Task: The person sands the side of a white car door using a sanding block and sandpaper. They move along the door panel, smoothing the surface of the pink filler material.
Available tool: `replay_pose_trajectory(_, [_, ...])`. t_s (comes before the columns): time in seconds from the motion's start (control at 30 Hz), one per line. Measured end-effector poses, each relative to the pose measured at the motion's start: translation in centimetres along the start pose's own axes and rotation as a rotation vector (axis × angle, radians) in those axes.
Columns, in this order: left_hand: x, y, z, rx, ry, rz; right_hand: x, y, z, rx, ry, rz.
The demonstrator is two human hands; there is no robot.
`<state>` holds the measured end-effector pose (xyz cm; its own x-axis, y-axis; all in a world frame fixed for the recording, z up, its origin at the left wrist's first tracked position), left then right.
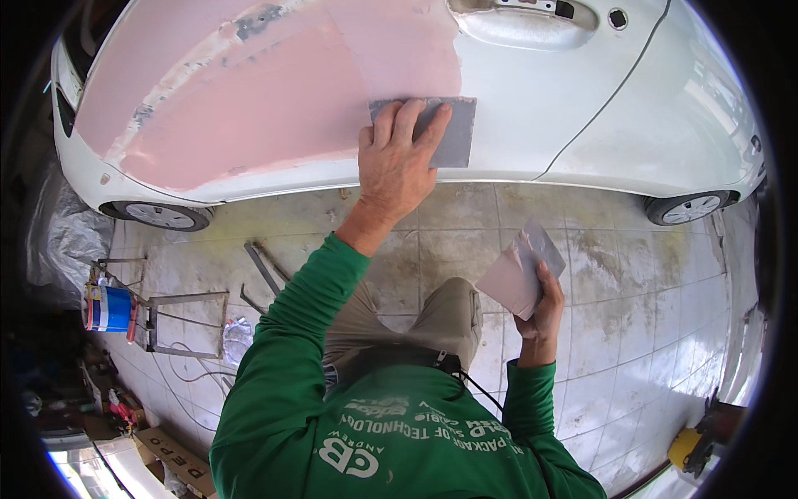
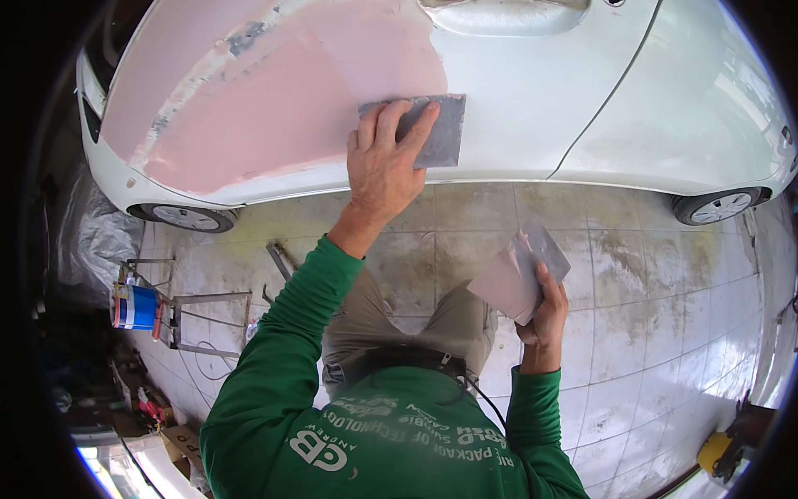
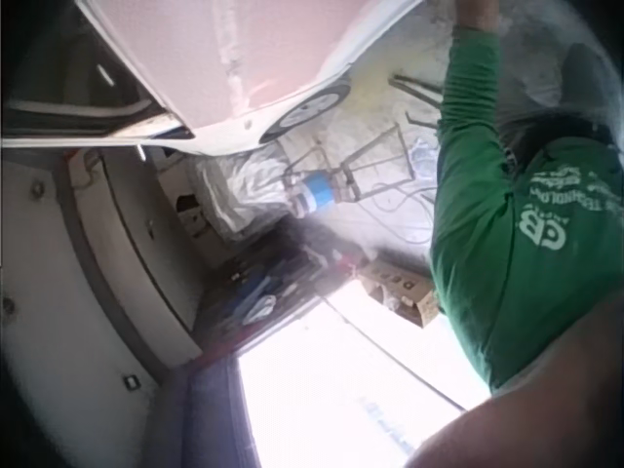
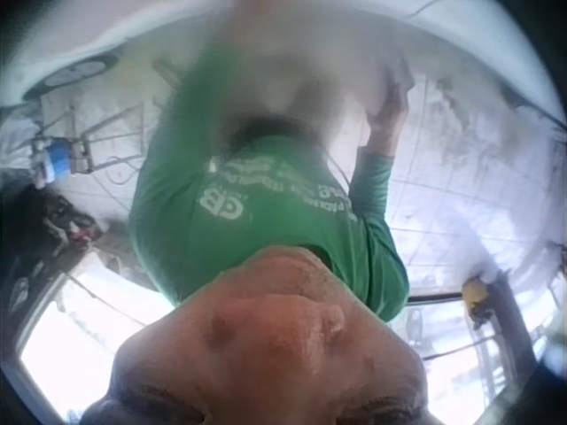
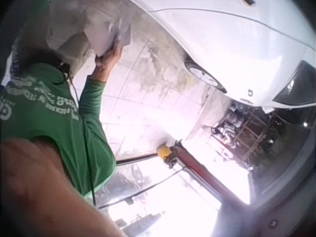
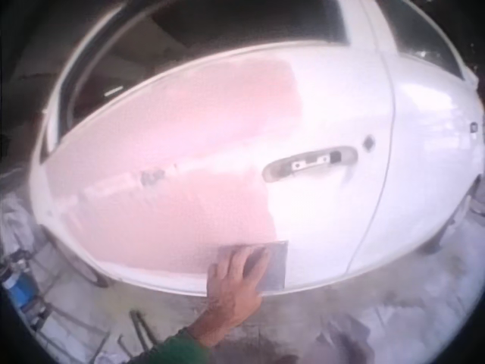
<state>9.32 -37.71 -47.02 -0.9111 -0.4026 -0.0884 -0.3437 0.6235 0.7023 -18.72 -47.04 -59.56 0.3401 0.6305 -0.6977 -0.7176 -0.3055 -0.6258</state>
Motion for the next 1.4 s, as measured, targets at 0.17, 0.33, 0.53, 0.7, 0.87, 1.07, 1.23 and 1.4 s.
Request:
replay_pose_trajectory(0.17, [-0.6,-7.8,7.2,-0.042,-0.034,0.023,-0.6,-0.4,0.1,0.025,0.019,0.029])
replay_pose_trajectory(0.33, [-1.6,-5.6,9.2,-0.285,0.092,0.127,-1.4,-0.4,0.5,0.027,0.033,0.02])
replay_pose_trajectory(0.53, [-6.7,10.0,-0.2,0.142,0.05,0.034,-0.4,-0.7,0.3,-0.038,-0.007,0.021])
replay_pose_trajectory(0.7, [-11.2,14.1,-4.6,0.305,-0.069,-0.133,0.1,-2.3,-0.1,-0.144,0.012,0.03])
replay_pose_trajectory(0.87, [-11.3,13.4,-6.4,0.25,-0.119,-0.189,0.2,-1.3,0.1,-0.118,0.008,0.031])
replay_pose_trajectory(1.07, [-10.0,7.1,-1.9,0.222,-0.04,-0.183,0.4,-0.8,0.2,-0.018,0.002,0.039])
replay_pose_trajectory(1.23, [-8.9,-1.1,4.9,0.189,-0.076,-0.162,-0.1,-1.5,0.3,-0.093,-0.016,0.05])
replay_pose_trajectory(1.4, [-9.1,-8.8,11.5,0.225,-0.118,-0.216,-1.0,-2.6,0.7,-0.037,0.029,0.066])
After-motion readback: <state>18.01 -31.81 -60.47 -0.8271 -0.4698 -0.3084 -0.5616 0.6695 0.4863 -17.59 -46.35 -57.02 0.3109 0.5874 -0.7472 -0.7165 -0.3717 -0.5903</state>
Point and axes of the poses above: each hand's wrist, its own z-axis away from the middle knuckle, its own y-axis out of the back of the hand, x = y × z, the point moved 4 cm from there along -z, towards the middle knuckle, and after that the axes turned 2 degrees about -y, right-handed, at the moved point
